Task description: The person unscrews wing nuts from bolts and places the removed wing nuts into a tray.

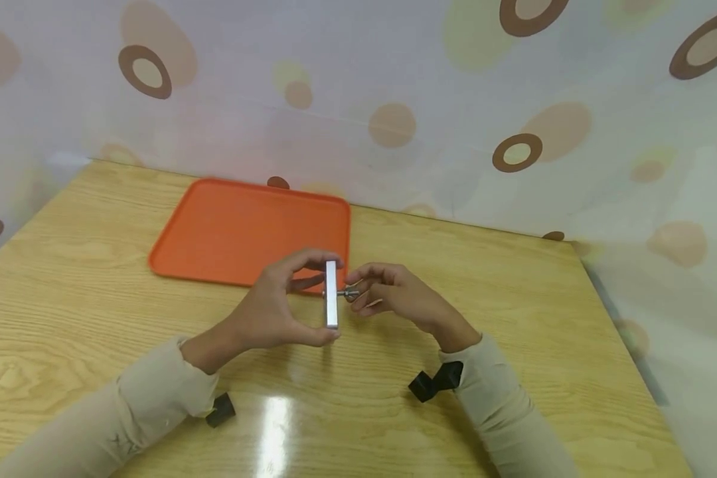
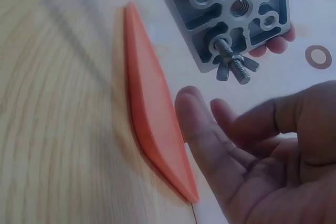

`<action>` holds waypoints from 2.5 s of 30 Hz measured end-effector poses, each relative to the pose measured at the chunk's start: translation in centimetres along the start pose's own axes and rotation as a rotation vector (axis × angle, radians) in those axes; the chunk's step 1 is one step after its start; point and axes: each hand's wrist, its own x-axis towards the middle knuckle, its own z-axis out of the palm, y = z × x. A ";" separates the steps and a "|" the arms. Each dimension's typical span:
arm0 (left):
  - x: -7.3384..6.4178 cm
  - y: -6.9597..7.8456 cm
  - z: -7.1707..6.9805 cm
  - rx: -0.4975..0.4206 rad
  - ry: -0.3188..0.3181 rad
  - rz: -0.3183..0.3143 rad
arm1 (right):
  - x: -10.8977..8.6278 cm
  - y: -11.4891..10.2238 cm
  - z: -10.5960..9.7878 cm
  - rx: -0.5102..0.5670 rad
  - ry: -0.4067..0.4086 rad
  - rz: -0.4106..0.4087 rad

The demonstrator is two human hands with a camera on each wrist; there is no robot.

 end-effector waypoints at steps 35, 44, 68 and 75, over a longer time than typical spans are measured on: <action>0.1 -0.2 0.3 0.030 -0.017 0.029 | -0.1 0.0 -0.4 0.076 -0.081 0.030; 0.1 -0.2 0.4 0.038 -0.014 0.024 | 0.1 0.2 -0.5 0.108 -0.158 0.016; 0.0 -0.3 0.5 0.031 -0.019 0.016 | -0.4 0.0 -0.7 -0.001 -0.070 0.109; 0.1 -0.4 0.6 0.033 -0.024 0.023 | -0.2 0.0 -0.4 0.018 -0.080 0.112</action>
